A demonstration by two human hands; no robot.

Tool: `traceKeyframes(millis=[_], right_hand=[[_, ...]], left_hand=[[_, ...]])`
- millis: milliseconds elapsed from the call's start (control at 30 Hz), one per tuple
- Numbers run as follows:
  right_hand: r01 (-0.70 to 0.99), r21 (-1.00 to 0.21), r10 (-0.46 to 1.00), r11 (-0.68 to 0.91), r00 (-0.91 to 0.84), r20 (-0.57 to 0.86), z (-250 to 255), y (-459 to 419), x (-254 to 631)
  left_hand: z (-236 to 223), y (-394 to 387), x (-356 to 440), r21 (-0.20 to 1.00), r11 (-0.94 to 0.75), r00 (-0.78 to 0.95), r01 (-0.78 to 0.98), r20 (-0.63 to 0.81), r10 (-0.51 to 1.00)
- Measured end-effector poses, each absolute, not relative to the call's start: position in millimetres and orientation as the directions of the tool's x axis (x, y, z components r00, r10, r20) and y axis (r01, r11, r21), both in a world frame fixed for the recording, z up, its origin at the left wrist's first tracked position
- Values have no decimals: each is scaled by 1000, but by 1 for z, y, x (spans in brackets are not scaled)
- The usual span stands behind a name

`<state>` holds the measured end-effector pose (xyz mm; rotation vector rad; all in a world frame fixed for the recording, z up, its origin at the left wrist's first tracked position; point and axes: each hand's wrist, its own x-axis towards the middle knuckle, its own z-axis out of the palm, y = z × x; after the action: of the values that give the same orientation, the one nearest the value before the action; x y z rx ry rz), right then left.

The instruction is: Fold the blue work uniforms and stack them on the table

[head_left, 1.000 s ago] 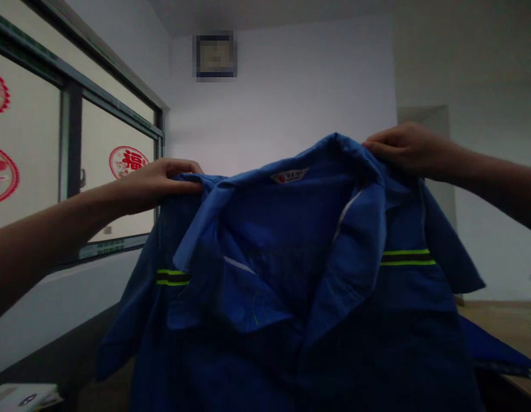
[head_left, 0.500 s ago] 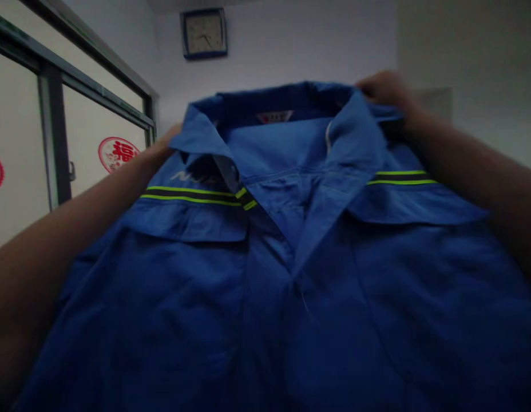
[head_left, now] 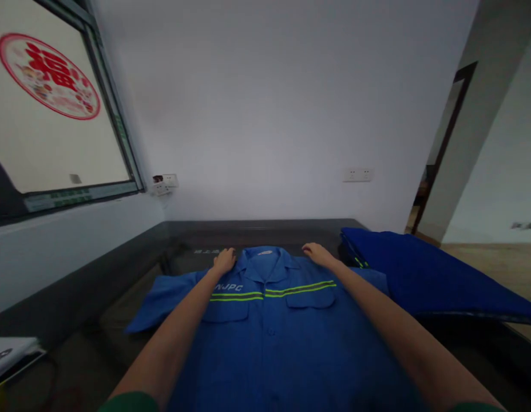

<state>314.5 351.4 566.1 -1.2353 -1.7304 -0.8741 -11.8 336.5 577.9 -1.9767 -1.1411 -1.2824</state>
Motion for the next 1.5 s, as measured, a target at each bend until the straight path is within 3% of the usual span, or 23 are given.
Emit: traceKeyframes(millis=[300,533,667,867,1000,1200,1367,1500], right_hand=[[905,-54,451,423,-158,878,584,422,282],[964,-148,573,221,-5,820,589,445,245],[954,-194,621,230,10,784,606,449,247],[946,-242,568,215,80,819,618,453,247],[953,-207,518,221,65,853,612,456,236],[954,-193,462,228,68,884,610,462,231],[919,-233,404,319,90,910,622,464,252],[765,-344,447,544,83,891,626,471,265]], left_hand=[[584,440,-18,96,-637,212,765,896,390],[593,483,-14,141,-691,220,709,886,407],[598,489,-18,187,-692,227,697,858,460],[616,489,-13,238,-621,199,747,812,550],[623,488,-5,199,-505,108,840,851,514],[622,486,-1,201,-486,39,851,897,440],[624,484,-5,239,-478,-41,845,921,387],[626,483,-4,300,-563,-79,770,921,382]])
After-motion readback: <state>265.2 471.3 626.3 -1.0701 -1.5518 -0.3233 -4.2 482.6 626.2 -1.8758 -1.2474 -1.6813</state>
